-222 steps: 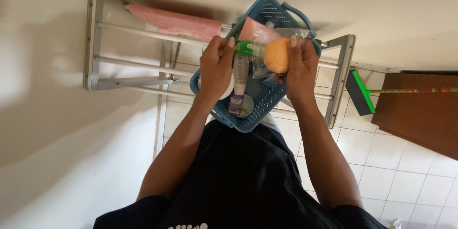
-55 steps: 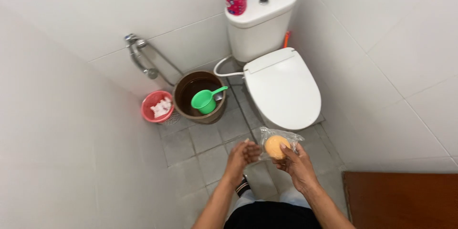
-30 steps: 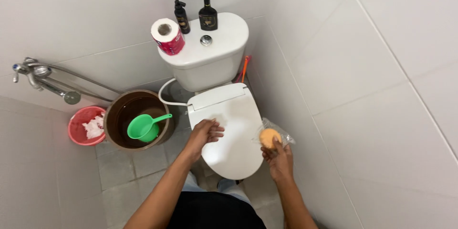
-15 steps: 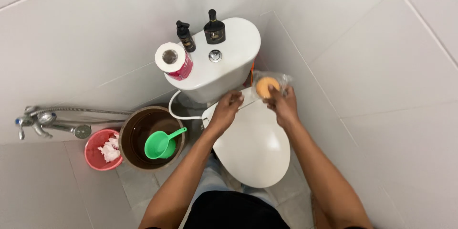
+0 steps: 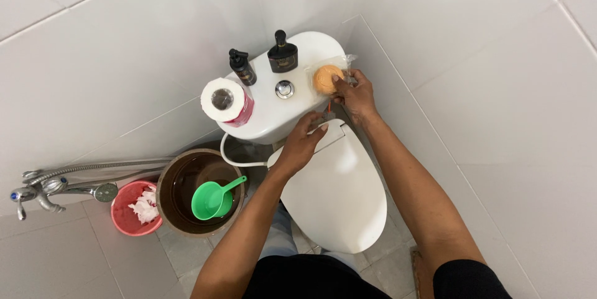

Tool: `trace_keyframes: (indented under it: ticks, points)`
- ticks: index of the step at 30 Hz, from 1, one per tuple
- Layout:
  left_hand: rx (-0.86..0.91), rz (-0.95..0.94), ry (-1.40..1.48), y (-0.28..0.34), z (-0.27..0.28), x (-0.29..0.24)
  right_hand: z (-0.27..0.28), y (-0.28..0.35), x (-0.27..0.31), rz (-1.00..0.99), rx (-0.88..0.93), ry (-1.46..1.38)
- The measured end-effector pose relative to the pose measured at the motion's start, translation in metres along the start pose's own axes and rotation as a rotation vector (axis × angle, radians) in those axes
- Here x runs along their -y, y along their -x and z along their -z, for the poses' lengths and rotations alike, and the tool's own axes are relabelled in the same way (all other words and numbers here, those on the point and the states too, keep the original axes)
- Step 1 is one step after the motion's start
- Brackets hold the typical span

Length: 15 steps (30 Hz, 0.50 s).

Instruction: The person carries a blue basket of toiletries into the bathroom and places items one at a time on the toilet tank, including a roll of toilet paper, a wrapped sponge, a jar of cream, and small bottles, then walks toward the sink.

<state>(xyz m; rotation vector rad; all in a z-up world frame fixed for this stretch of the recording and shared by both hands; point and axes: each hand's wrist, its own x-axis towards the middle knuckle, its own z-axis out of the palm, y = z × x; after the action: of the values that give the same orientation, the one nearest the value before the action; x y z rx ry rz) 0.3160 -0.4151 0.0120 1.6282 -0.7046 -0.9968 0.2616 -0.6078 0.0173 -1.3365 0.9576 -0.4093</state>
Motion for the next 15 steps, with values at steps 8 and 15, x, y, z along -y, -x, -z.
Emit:
trace_keyframes:
  ticks: [8, 15]
  points:
    - [-0.047, 0.214, 0.093, 0.023, 0.010, 0.005, -0.015, -0.013, 0.025, 0.044, -0.150, 0.043]
    - [-0.037, 0.294, 0.217, 0.047, 0.004, 0.043, -0.023, 0.012, 0.027, 0.825, -0.207, 0.947]
